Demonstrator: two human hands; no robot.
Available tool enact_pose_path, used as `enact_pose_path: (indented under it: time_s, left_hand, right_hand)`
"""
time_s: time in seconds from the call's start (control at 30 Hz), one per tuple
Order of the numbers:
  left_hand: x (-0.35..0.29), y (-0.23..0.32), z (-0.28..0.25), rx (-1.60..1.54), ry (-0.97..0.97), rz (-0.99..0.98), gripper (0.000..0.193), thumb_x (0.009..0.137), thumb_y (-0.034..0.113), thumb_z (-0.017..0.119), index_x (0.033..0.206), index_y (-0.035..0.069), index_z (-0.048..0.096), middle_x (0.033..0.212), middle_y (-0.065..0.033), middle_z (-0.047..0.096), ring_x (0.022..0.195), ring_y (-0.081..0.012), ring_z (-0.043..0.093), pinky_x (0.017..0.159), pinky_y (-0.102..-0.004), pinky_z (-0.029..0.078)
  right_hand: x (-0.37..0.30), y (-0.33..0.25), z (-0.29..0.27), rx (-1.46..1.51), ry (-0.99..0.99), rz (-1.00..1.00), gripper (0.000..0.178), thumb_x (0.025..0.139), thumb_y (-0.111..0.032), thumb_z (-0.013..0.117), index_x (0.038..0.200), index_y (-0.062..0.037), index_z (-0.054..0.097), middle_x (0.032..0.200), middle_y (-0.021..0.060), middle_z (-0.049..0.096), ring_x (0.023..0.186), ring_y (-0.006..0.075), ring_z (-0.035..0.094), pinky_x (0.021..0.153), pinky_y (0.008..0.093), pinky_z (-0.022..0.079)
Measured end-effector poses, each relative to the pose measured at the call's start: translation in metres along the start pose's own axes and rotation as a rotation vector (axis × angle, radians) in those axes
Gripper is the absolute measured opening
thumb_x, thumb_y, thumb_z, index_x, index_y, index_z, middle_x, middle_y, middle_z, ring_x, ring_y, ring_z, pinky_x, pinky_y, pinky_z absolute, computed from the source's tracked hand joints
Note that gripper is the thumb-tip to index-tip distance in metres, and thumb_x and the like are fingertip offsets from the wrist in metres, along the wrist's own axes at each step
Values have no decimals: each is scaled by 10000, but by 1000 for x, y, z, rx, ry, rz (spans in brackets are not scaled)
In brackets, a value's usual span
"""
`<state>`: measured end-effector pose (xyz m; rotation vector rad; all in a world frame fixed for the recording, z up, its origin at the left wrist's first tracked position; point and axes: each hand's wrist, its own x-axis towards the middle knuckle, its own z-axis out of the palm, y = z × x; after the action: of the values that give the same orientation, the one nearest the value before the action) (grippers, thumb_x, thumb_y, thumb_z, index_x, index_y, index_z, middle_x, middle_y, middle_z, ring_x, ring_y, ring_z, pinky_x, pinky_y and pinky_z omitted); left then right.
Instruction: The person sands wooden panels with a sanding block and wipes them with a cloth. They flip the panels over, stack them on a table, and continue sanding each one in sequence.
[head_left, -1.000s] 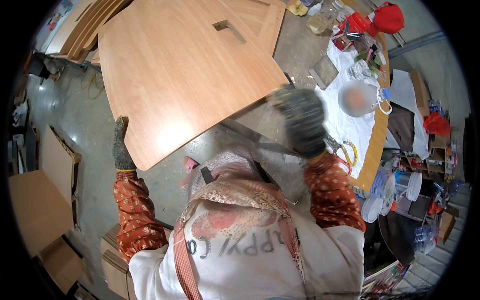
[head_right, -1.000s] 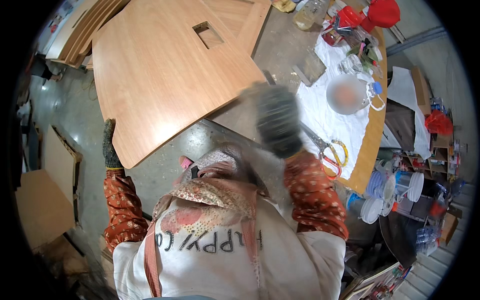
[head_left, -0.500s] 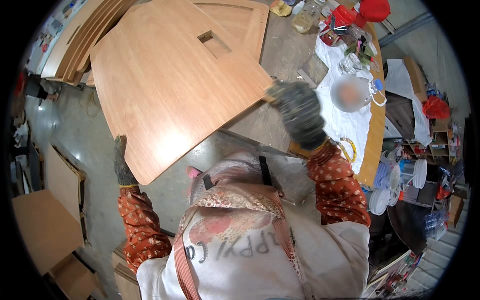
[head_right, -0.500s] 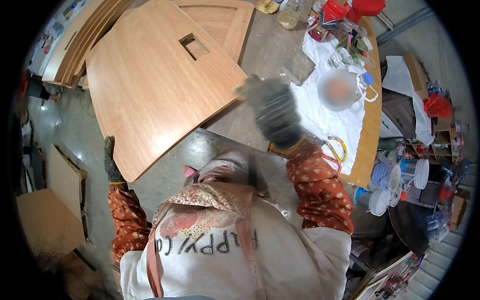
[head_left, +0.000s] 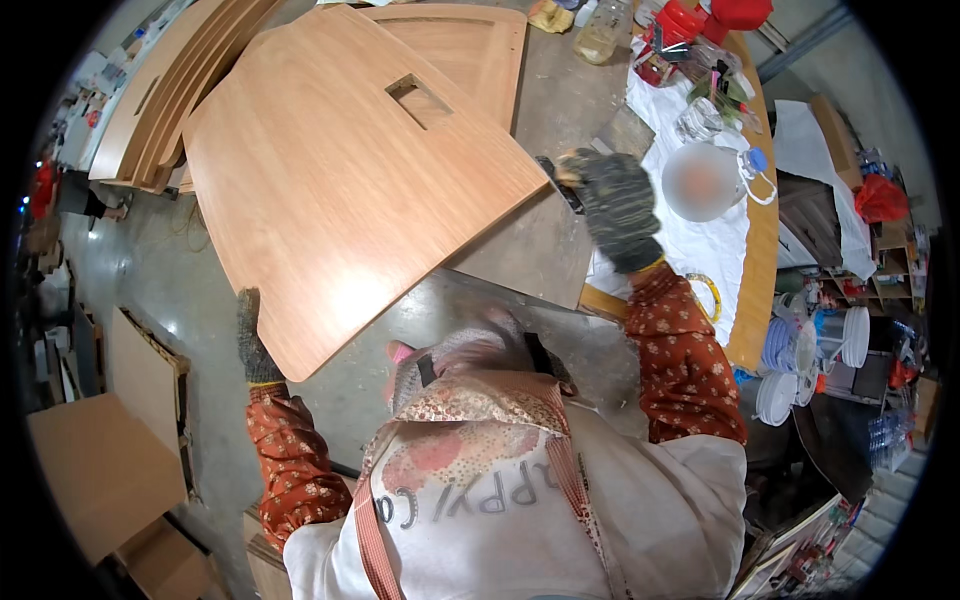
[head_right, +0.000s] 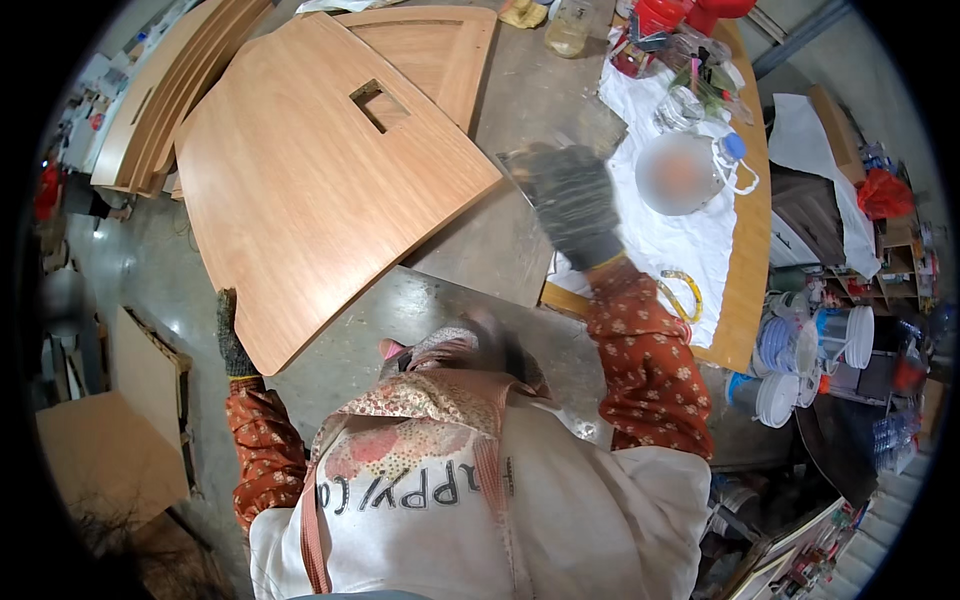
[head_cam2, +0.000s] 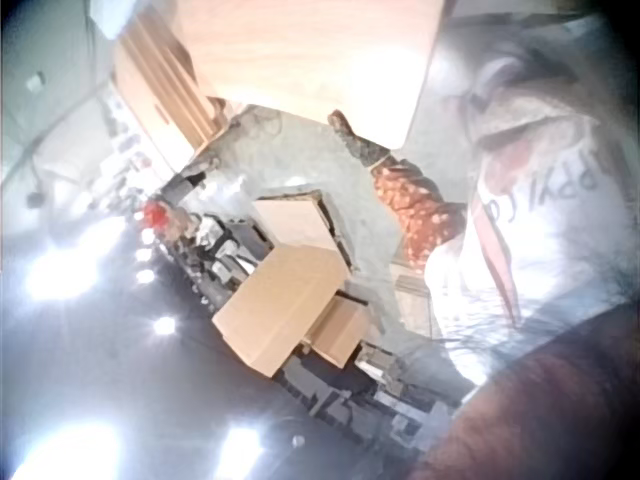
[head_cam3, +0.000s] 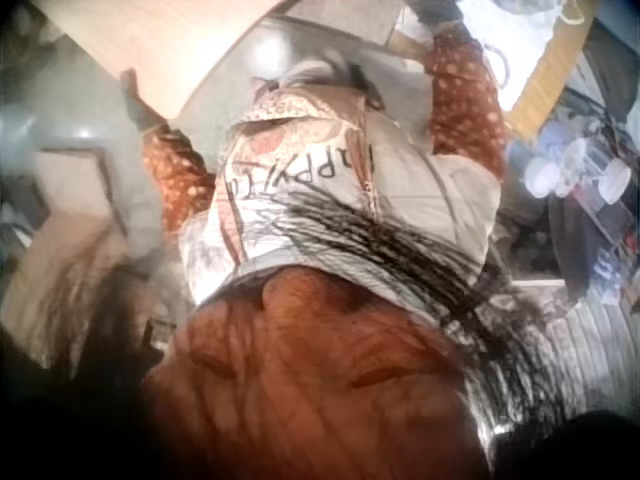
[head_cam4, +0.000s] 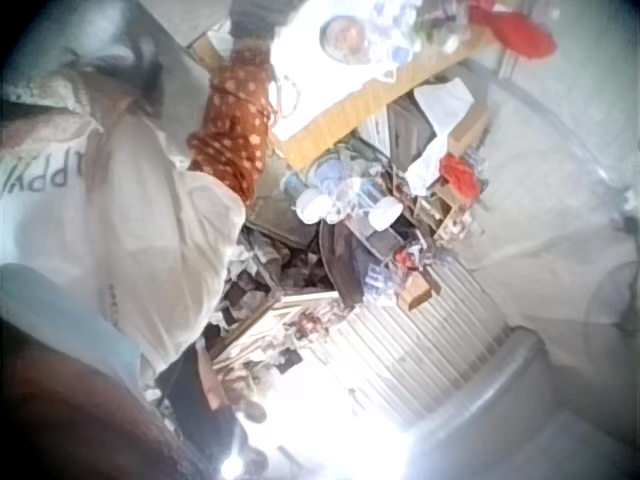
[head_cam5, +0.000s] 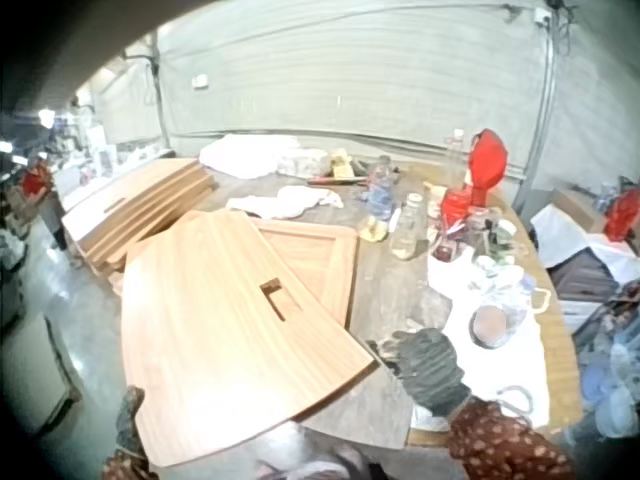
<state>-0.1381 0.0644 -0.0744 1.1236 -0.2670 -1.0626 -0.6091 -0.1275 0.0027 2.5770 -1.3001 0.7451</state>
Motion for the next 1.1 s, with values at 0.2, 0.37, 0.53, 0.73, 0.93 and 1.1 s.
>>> enact_pose_path:
  time_s: [0.2,0.37,0.53,0.73,0.93,1.1]
  left_hand:
    - [3,4,7,40,-93,-51,400,950,275,471,1278,50,509,1219,-63,582,1064,-203,584,912,-355,495]
    - [7,-8,-23,204,-39,220,433,953,292,456,1312,50,470,1243,-70,567,1086,-217,574,911,-370,499]
    - [-15,16,40,66,-145,-85,509,919,366,512,1298,29,458,1207,-118,582,1028,-259,604,854,-395,524]
    - [-6,27,38,128,-181,-95,541,908,406,521,1306,46,455,1225,-124,569,1008,-266,612,833,-386,529]
    - [-3,-6,20,153,-205,-147,541,890,331,575,1333,56,429,1225,-170,561,1020,-329,599,881,-457,494]
    - [-43,-100,33,310,-394,-322,524,881,269,613,1315,35,435,1190,-215,569,1017,-374,592,913,-513,468]
  right_hand:
    - [-6,-11,-13,534,96,269,262,817,-10,612,1076,-37,643,1116,104,637,985,231,595,907,339,447]
    - [-20,-18,-15,772,193,473,239,842,6,613,1079,-15,635,1112,104,634,1023,177,584,904,301,460]
    - [-52,-32,-16,714,281,543,207,859,-63,602,1061,-61,644,1018,103,647,950,238,603,865,356,473]
    - [-69,-48,6,282,64,311,196,888,-161,545,1046,-103,644,1009,97,644,903,284,592,862,426,429]
    - [-55,-45,-28,426,200,455,279,814,-84,613,1093,-77,628,1096,99,636,935,284,576,848,392,450]
    - [-58,-38,-11,555,313,367,285,809,-87,618,1094,-85,625,1093,99,637,931,285,573,845,393,449]
